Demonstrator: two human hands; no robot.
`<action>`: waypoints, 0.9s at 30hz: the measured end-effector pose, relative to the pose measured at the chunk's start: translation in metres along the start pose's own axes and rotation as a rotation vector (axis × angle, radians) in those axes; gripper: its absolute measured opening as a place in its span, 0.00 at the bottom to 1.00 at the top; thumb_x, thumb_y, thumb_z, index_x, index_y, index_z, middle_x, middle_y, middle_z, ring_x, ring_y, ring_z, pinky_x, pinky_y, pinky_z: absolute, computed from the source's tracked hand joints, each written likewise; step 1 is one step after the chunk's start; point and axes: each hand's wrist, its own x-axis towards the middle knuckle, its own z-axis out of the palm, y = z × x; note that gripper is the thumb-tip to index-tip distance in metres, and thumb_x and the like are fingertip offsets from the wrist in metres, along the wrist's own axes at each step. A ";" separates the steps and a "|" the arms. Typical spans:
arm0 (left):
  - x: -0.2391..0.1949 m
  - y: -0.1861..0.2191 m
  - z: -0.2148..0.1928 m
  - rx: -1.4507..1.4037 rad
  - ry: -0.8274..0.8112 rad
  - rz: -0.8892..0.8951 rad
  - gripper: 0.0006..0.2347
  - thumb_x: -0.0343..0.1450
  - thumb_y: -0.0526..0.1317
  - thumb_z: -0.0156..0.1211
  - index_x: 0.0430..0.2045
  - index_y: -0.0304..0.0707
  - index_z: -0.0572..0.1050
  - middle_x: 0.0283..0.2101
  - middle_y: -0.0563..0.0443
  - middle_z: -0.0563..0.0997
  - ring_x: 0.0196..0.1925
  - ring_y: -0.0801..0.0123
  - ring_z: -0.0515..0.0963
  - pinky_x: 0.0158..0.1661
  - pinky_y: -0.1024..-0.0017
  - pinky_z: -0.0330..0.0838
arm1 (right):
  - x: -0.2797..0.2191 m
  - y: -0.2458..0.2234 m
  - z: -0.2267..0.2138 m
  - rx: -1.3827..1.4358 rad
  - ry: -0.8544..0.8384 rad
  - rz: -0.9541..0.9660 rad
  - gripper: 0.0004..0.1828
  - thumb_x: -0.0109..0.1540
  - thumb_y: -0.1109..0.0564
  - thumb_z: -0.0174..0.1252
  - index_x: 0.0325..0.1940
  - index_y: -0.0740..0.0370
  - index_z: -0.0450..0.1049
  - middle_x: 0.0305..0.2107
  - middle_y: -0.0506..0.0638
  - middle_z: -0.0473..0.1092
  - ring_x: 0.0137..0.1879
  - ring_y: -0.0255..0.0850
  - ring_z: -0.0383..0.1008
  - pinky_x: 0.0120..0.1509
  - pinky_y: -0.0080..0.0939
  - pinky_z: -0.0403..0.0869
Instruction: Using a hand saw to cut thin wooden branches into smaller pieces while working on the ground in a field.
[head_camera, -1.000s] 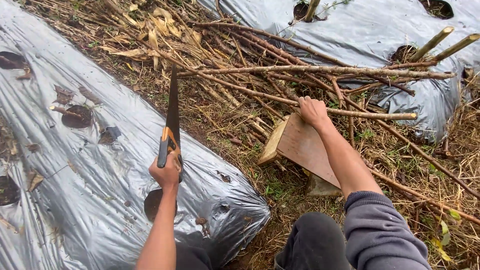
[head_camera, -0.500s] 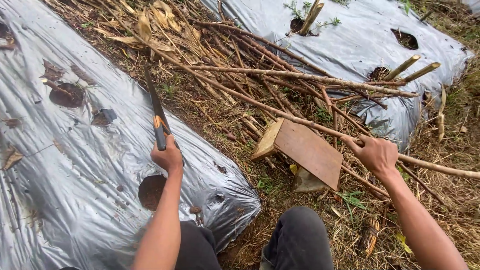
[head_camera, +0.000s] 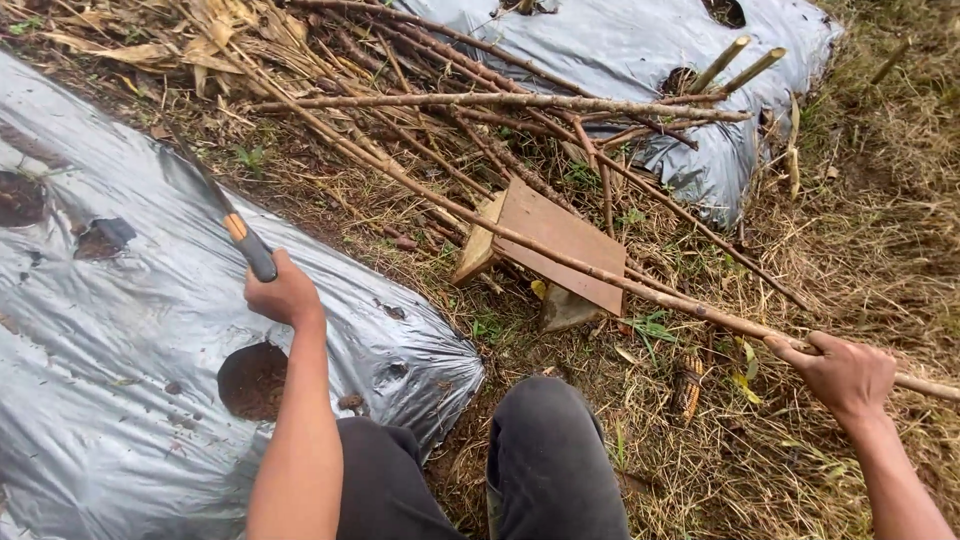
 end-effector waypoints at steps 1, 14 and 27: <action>-0.003 -0.002 0.002 -0.001 -0.028 0.007 0.08 0.66 0.41 0.61 0.22 0.36 0.80 0.21 0.52 0.80 0.19 0.65 0.74 0.28 0.68 0.72 | -0.012 -0.006 -0.010 -0.004 -0.022 0.018 0.38 0.64 0.15 0.37 0.18 0.42 0.64 0.07 0.30 0.45 0.16 0.25 0.44 0.26 0.28 0.42; 0.003 0.007 -0.002 -0.091 -0.005 -0.048 0.11 0.66 0.42 0.60 0.32 0.30 0.81 0.30 0.46 0.86 0.29 0.61 0.83 0.37 0.69 0.79 | -0.002 0.028 -0.112 0.504 0.148 0.315 0.45 0.80 0.24 0.52 0.18 0.54 0.62 0.08 0.36 0.46 0.18 0.36 0.43 0.31 0.39 0.43; -0.017 0.007 0.038 -0.123 0.016 -0.089 0.11 0.66 0.41 0.59 0.33 0.30 0.77 0.29 0.47 0.84 0.25 0.65 0.82 0.30 0.73 0.80 | -0.035 0.007 -0.078 1.260 0.211 0.976 0.44 0.80 0.23 0.48 0.23 0.59 0.66 0.16 0.43 0.62 0.15 0.34 0.56 0.16 0.37 0.51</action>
